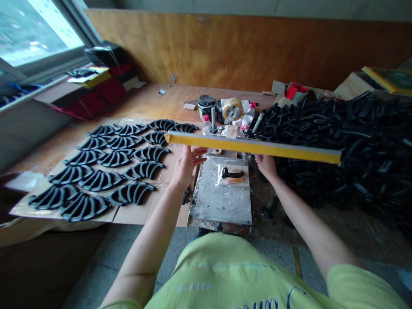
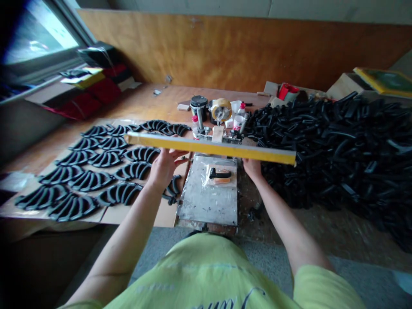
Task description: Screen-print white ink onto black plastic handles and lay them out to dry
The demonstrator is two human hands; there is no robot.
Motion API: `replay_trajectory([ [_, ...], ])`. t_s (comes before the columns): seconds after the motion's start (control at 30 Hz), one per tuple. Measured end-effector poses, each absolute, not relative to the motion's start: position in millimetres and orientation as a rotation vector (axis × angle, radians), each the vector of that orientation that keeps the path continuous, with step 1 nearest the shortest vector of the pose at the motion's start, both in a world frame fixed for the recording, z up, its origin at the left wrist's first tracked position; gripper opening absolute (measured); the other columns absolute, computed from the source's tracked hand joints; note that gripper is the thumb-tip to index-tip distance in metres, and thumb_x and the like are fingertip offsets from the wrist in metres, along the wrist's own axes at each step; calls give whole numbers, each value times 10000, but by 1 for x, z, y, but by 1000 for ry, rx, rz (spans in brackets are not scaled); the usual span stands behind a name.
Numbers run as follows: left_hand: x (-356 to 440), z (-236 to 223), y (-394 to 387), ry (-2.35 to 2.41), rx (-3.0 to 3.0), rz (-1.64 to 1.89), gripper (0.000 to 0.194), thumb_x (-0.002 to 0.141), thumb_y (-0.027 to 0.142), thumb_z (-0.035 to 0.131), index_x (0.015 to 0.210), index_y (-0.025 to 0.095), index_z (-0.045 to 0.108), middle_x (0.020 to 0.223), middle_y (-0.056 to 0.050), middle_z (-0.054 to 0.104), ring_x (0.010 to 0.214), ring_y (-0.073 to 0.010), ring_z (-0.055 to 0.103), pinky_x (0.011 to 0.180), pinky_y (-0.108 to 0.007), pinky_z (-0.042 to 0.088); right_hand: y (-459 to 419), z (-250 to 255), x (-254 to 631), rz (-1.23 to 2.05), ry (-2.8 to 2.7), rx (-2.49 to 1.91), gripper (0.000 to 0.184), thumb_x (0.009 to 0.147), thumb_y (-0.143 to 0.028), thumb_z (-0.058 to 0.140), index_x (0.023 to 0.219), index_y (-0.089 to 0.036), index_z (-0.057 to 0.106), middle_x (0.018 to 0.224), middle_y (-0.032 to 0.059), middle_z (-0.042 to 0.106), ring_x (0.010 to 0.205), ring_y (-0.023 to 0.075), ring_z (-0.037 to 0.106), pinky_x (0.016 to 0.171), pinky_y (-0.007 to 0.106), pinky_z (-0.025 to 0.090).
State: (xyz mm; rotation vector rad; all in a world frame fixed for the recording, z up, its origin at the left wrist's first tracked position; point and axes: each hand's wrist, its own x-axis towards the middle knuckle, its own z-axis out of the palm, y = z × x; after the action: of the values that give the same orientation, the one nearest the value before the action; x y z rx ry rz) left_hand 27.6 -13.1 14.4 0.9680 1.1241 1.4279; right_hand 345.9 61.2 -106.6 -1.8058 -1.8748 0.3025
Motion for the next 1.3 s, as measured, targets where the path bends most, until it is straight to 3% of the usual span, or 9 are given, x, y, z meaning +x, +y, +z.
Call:
replay_trajectory([
  [0.17, 54, -23, -29, 1165, 720, 1324, 612, 853, 651, 465, 1245, 184, 515, 1056, -114, 700, 873, -199, 686, 678, -288, 557, 4, -126, 293, 321, -2294, -1533, 230, 827, -318, 663, 1016, -197, 613, 986, 78, 646, 969, 234, 560, 863, 367, 438],
  [0.3, 74, -75, -75, 1124, 522, 797, 585, 808, 609, 586, 1165, 146, 559, 1124, -169, 688, 842, -236, 710, 608, -300, 567, -35, -107, 251, 223, -2340, -1410, 133, 899, -291, 568, 952, -200, 650, 939, 92, 627, 971, 239, 527, 886, 377, 431],
  [0.43, 50, -102, -102, 1218, 464, 879, 450, 827, 549, 589, 942, 115, 622, 978, -145, 715, 722, -189, 709, 532, -235, 533, -59, -104, 254, 453, -2511, -963, 293, 911, -117, 453, 1102, -229, 645, 1011, 63, 652, 987, 197, 551, 905, 340, 447],
  [0.53, -7, -116, -112, 1454, 479, 1030, 433, 859, 535, 526, 895, 115, 626, 886, -117, 721, 657, -161, 692, 527, -223, 517, -64, -119, 312, 507, -2434, -1225, 430, 805, 30, 406, 1046, -211, 667, 1048, 68, 660, 1033, 200, 554, 908, 349, 455],
  [0.67, -73, -149, -130, 1793, 325, 1028, 415, 914, 456, 398, 826, 121, 626, 744, -105, 706, 573, -148, 657, 528, -235, 514, -79, -152, 408, 591, -2583, -1562, 520, 654, 89, 421, 957, -239, 689, 1074, 83, 654, 1098, 217, 550, 907, 358, 455],
  [0.87, -87, -183, -133, 1944, 480, 636, 489, 902, 525, 363, 654, 179, 603, 524, -115, 628, 488, -212, 612, 451, -284, 472, -81, -163, 431, 573, -2487, -1753, 262, 774, -94, 568, 951, -254, 677, 992, 101, 676, 1005, 259, 599, 876, 398, 468],
  [0.97, -92, -174, -116, 1989, 575, 467, 421, 846, 520, 503, 641, 166, 601, 386, -70, 532, 349, -189, 516, 373, -256, 383, -56, -147, 392, 436, -2245, -1757, 283, 854, -215, 572, 1133, -231, 619, 1049, 104, 674, 976, 256, 619, 848, 402, 487],
  [1.07, -91, -145, -89, 1931, 713, 488, 408, 808, 537, 568, 668, 156, 611, 346, -29, 495, 295, -151, 450, 344, -216, 320, -29, -132, 340, 355, -2247, -1532, 287, 867, -220, 589, 1152, -234, 617, 1073, 81, 674, 1006, 242, 604, 882, 402, 470],
  [1.3, -12, -13, -13, 1334, 1048, 1331, 619, 844, 672, 438, 1172, 167, 580, 593, -4, 630, 399, -89, 510, 430, -184, 412, -7, -124, 260, 247, -2491, -1331, 261, 922, -172, 484, 1102, -194, 672, 1056, 95, 664, 1052, 240, 533, 907, 388, 422],
])
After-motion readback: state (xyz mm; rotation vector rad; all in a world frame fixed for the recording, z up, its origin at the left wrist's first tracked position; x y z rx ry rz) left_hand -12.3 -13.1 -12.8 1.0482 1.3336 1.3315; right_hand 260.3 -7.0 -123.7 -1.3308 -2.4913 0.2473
